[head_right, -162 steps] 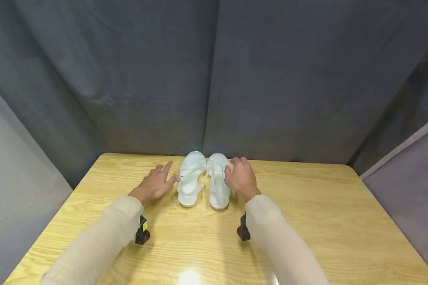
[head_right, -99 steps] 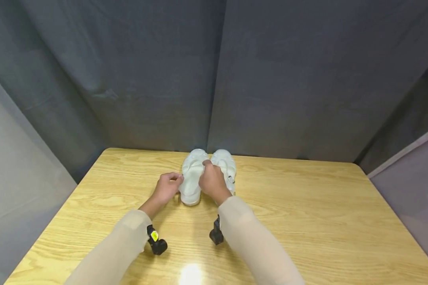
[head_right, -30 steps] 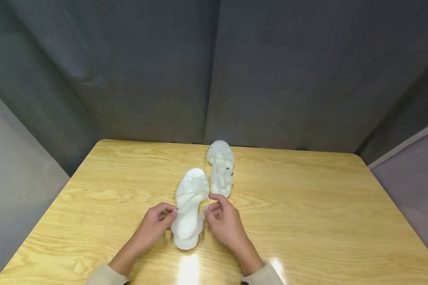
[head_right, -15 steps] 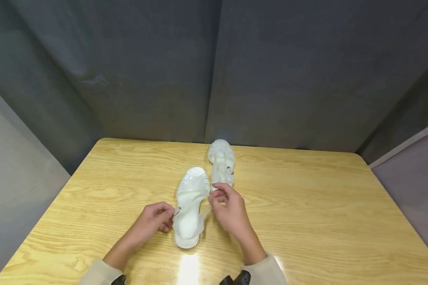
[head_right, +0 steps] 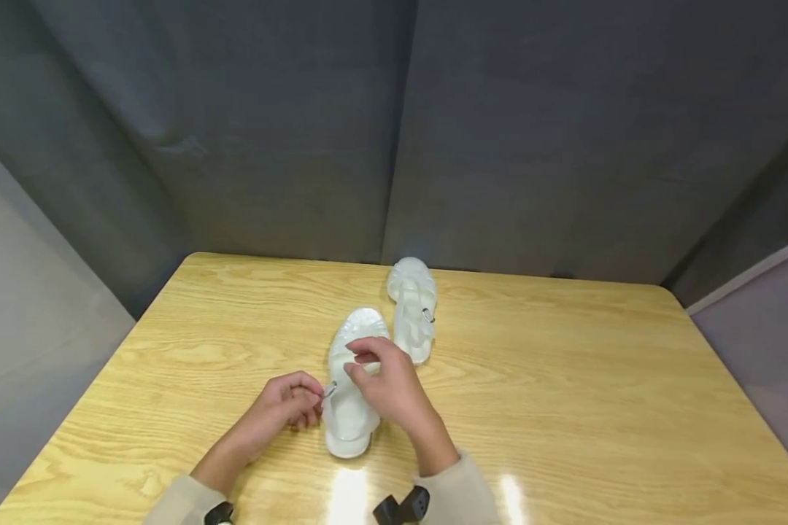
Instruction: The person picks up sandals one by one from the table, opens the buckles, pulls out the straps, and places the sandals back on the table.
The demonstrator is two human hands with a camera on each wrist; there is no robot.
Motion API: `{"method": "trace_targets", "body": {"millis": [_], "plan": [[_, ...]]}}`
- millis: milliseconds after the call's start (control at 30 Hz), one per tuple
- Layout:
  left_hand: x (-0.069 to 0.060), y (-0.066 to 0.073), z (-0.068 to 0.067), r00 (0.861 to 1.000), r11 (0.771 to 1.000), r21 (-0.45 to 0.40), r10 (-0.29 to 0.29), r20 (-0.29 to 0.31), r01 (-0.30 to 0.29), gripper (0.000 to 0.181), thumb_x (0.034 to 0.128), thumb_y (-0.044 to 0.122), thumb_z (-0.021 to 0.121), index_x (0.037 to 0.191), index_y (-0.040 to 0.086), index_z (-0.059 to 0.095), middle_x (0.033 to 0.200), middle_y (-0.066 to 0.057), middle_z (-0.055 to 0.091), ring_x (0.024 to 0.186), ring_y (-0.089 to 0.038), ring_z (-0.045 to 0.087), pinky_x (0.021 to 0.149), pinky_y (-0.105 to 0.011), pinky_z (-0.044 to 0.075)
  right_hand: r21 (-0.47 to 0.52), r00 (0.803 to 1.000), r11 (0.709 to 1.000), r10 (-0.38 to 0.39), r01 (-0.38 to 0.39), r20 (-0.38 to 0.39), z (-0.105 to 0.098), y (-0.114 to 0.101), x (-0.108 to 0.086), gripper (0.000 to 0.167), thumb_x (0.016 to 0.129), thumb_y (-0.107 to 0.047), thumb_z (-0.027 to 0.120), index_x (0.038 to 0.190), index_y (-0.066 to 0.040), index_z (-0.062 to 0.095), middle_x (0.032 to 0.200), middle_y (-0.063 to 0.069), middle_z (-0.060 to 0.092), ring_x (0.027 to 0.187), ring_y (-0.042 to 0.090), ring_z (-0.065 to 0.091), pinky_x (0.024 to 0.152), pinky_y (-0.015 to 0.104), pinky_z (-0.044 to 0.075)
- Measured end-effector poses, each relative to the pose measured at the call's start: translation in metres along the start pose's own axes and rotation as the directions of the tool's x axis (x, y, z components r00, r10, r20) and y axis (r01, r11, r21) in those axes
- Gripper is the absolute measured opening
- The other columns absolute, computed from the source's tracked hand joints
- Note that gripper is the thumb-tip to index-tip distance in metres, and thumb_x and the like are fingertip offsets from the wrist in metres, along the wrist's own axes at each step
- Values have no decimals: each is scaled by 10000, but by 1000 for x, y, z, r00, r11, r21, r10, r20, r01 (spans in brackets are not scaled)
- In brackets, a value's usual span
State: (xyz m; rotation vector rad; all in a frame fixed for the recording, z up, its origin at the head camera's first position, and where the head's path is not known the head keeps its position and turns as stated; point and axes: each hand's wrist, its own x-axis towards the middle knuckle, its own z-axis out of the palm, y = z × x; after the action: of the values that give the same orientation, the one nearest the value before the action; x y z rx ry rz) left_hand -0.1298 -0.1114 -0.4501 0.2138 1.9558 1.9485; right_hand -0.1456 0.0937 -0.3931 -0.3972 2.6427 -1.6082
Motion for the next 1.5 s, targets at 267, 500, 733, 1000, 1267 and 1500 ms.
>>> {"method": "trace_targets", "body": {"millis": [267, 500, 733, 1000, 1267, 1500], "plan": [[1, -3, 1, 1000, 999, -42, 22, 11, -22, 240, 897, 92, 604, 1029, -97, 536, 807, -75, 612, 625, -112, 554, 526, -187, 414, -120, 992, 989, -72, 84, 101, 9, 1, 0, 199, 854, -84, 672, 1051, -61, 684, 1149, 58, 643, 1094, 238, 587, 893, 439, 486], [2, -5, 1, 1000, 998, -60, 22, -12, -23, 251, 884, 90, 630, 1027, -98, 545, 794, -59, 601, 609, -97, 528, 513, -183, 392, -160, 984, 983, -63, 90, 165, 10, 5, 0, 170, 867, -84, 660, 1027, -35, 686, 1101, 91, 656, 980, 226, 639, 759, 311, 545], [2, -5, 2, 999, 998, -58, -2, -54, -1, 247, 834, 30, 656, 1023, -98, 560, 817, -23, 593, 595, -81, 503, 497, -180, 363, -203, 972, 976, -33, 81, 231, 10, 8, 1, 170, 888, -123, 644, 1026, -33, 689, 1026, 84, 687, 927, 203, 656, 750, 302, 545], [1, -2, 2, 999, 997, -75, 32, -44, -35, 276, 822, -18, 662, 1039, -147, 553, 860, -54, 630, 730, -101, 593, 593, -174, 451, -199, 962, 976, -37, 93, 269, 8, 12, 0, 156, 904, -115, 619, 1003, -29, 702, 959, 60, 706, 876, 159, 659, 751, 305, 542], [0, -2, 3, 998, 994, -110, 24, -58, -30, 272, 817, -39, 664, 1035, -159, 553, 878, -77, 633, 784, -119, 626, 701, -201, 516, -179, 955, 979, -45, 101, 292, 8, 13, -1, 169, 904, -119, 621, 1014, -22, 705, 963, 72, 707, 877, 162, 660, 738, 291, 542], [1, -3, 4, 997, 991, -124, 30, -74, -39, 260, 797, -31, 690, 985, -156, 561, 843, -62, 649, 778, -117, 633, 700, -202, 514, -168, 954, 981, -44, 98, 298, 9, 15, 0, 169, 898, -136, 635, 1013, -39, 711, 965, 64, 708, 867, 142, 657, 718, 263, 538]]}}
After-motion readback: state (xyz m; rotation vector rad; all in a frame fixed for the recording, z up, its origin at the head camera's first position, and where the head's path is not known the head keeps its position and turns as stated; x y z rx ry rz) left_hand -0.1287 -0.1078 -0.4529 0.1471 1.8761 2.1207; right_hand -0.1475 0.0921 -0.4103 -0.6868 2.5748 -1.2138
